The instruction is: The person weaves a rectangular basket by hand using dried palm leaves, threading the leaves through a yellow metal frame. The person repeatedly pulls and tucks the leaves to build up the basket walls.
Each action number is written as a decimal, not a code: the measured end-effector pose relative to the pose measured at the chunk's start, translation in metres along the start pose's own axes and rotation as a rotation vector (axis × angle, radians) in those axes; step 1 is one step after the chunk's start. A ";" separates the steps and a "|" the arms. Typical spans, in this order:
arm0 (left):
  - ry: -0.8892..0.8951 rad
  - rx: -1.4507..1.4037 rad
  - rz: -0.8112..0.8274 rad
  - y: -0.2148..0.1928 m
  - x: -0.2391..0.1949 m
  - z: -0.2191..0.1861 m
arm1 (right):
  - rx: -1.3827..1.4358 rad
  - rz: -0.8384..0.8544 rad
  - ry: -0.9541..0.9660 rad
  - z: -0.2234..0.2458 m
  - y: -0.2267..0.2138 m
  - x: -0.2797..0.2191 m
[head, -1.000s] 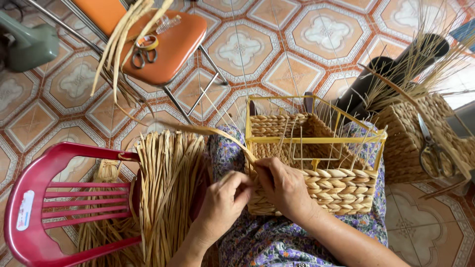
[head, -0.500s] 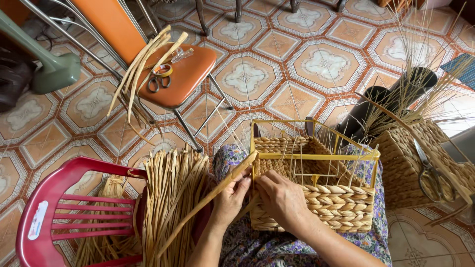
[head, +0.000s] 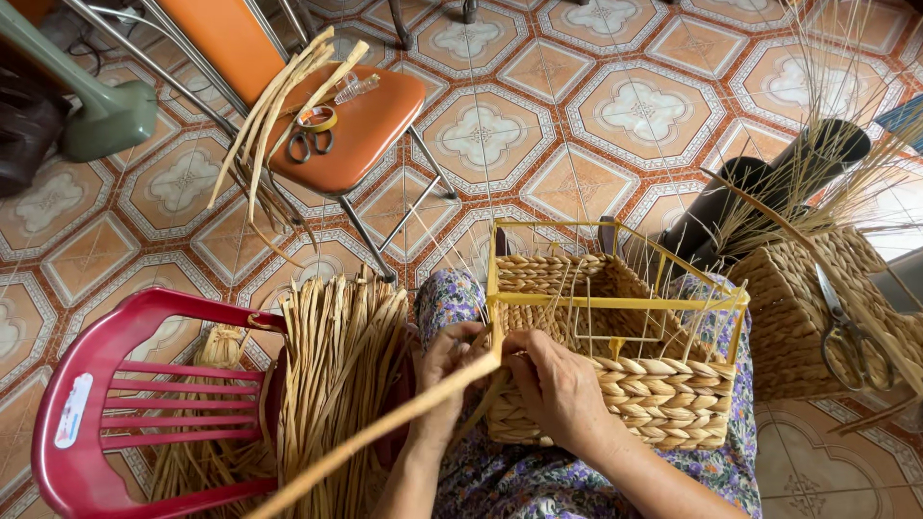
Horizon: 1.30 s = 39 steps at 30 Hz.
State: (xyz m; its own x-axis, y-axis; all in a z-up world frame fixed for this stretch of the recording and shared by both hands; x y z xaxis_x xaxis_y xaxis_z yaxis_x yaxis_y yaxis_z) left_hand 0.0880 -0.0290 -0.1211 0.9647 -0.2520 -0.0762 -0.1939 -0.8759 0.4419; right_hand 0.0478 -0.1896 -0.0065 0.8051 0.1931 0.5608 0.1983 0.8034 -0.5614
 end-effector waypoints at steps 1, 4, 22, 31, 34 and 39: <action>0.048 0.133 0.023 0.002 0.003 -0.003 | -0.013 -0.010 -0.017 0.001 0.000 -0.001; -0.220 0.028 -0.277 -0.023 0.007 0.010 | -0.023 0.016 0.027 -0.003 0.000 0.002; 0.089 -0.265 -0.521 -0.114 -0.003 -0.013 | 0.011 0.101 0.045 0.011 -0.009 0.010; -0.356 0.213 -0.415 -0.173 -0.028 -0.051 | -0.023 0.091 0.033 0.015 -0.009 0.014; -0.364 0.491 -0.079 -0.126 -0.046 -0.052 | -0.021 0.125 0.072 0.010 -0.006 0.012; 0.128 0.842 0.185 0.000 -0.066 -0.082 | -0.017 0.153 0.123 0.008 -0.003 0.009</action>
State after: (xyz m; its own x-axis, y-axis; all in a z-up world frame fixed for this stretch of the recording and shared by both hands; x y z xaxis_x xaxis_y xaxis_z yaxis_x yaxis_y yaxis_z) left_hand 0.0394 0.0213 -0.0427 0.9076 -0.4163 0.0545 -0.3680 -0.8513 -0.3741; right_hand 0.0495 -0.1861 0.0050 0.8884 0.2413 0.3905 0.0770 0.7603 -0.6450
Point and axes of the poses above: each hand's wrist, its own x-axis towards the middle knuckle, its own y-axis out of the palm, z = x × y, the point moved 6 cm from there along x, towards the middle knuckle, and after that the axes turned 7 degrees about -y, right-handed, at the moved point
